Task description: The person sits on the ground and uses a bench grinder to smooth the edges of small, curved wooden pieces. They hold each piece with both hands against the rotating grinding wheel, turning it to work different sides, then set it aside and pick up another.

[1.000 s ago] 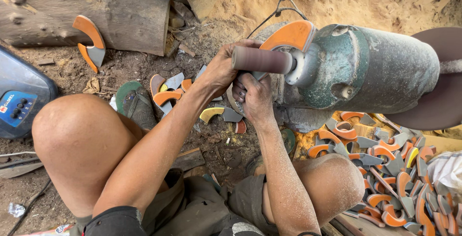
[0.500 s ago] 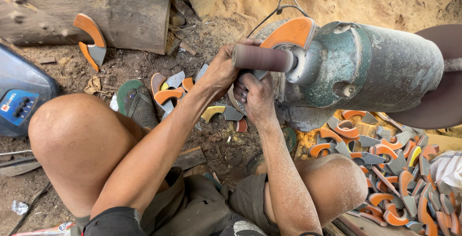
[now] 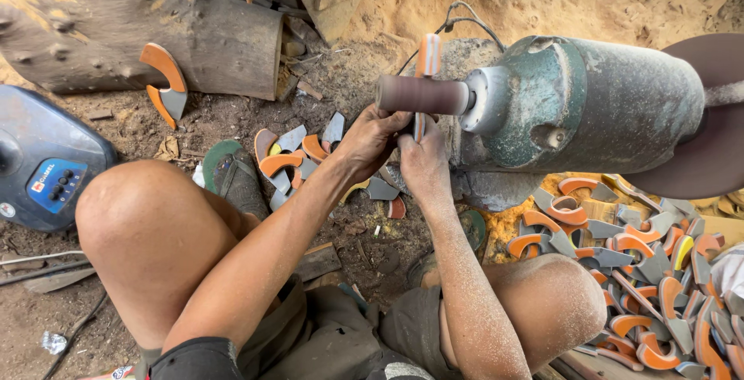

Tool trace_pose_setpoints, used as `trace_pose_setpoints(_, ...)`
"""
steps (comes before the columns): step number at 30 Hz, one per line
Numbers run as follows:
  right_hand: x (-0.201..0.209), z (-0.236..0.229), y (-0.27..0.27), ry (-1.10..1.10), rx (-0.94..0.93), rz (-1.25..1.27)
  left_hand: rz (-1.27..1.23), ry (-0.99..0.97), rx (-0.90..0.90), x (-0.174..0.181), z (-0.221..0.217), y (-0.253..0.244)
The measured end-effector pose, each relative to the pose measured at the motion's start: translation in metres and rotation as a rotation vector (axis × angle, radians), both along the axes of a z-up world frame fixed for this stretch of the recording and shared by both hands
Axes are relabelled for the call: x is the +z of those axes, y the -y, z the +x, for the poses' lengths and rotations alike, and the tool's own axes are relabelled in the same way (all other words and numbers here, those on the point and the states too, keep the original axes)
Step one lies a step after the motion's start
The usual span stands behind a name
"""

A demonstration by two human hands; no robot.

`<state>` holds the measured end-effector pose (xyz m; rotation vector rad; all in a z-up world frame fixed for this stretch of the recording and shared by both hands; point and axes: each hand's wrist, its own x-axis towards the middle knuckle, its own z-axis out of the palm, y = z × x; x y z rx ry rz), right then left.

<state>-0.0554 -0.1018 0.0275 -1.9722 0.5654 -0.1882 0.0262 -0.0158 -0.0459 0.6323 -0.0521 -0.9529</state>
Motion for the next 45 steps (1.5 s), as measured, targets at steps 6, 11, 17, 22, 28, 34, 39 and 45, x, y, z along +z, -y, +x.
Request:
trace_pose_setpoints(6,0.004,0.004,0.002,-0.126,-0.031,-0.183,-0.066,-0.048,0.012,0.004,0.004,0.004)
trace_pose_setpoints(11,0.000,0.010,0.012,-0.280,-0.056,-0.279,-0.027,-0.045,0.029,0.011,0.008,0.009)
trace_pose_setpoints(17,0.001,0.010,0.016,-0.210,-0.042,-0.301,0.002,-0.129,0.053,0.022,0.010,0.013)
trace_pose_setpoints(22,0.007,0.010,0.013,-0.244,-0.048,-0.251,0.113,-0.089,0.032,0.019,0.008,0.011)
trace_pose_setpoints(28,0.003,-0.004,0.003,-0.170,-0.041,-0.174,-0.051,-0.031,0.019,0.005,-0.006,0.007)
trace_pose_setpoints(34,-0.002,-0.016,0.005,-0.199,-0.004,0.426,0.091,0.049,0.023,0.007,-0.013,-0.011)
trace_pose_setpoints(39,0.018,-0.029,0.013,-0.255,0.102,0.629,0.441,0.266,0.076,0.033,0.008,-0.046)
trace_pose_setpoints(45,0.027,-0.055,0.031,-0.050,0.129,0.758,0.752,1.276,-0.145,0.062,0.007,-0.090)
